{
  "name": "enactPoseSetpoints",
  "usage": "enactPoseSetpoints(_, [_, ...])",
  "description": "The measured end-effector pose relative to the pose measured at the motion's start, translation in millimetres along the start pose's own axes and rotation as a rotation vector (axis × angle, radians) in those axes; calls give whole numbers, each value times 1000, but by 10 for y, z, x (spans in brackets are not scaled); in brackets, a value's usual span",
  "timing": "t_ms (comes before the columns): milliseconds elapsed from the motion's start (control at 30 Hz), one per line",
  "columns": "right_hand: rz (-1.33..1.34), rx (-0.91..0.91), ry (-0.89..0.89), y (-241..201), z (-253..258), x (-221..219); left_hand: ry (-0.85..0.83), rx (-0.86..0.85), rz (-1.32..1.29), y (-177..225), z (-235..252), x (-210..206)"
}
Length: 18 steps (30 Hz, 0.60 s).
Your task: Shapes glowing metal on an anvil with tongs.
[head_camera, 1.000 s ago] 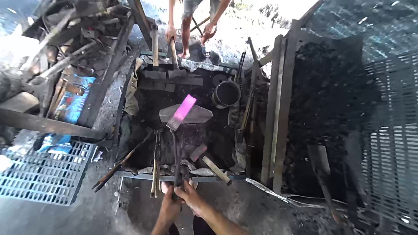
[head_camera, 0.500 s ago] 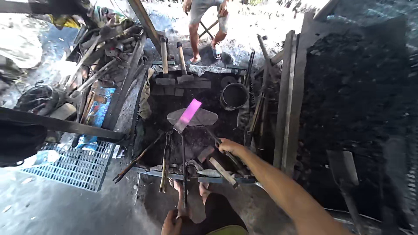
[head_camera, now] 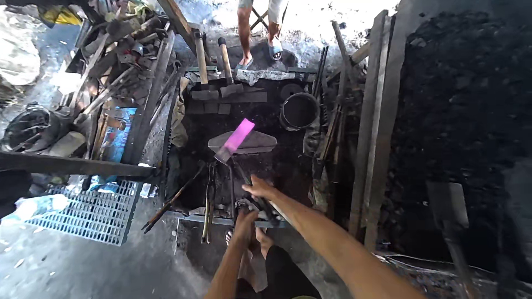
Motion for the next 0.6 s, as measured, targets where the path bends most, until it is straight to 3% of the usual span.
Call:
enactPoseSetpoints(67, [-20,116,-52,-234,-84,-182,123,43,-114,145,308,35])
enactPoseSetpoints(100, [-18,169,-83,-316,-146,-271,227,79,-32,222,378,128])
enactPoseSetpoints(233, [199,185,-26,-246,-519,-440,427,141,708,468,509,637])
enactPoseSetpoints(333, [301,30,136,355,-856,-461,444,79,914,652,406,999])
enactPoseSetpoints(433, [258,-236,275,1308,-1346,-503,401,15,1005,998,261,1472])
enactPoseSetpoints(500, [307,-445,401,1950,-1868,-648,321,1,1051,1268,237,1743])
enactPoseSetpoints(600, [484,-721,558,2464,-2755,-1092,222,-2,1207,1755,345,1976])
Point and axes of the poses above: each hand's wrist, its own z-axis towards the middle knuckle, its own x-axis out of the back of the hand, y = z × x, the point moved 8 cm from there along z, towards the middle knuckle, and after that the axes turned 9 degrees about -z, right-handed, at the moved point
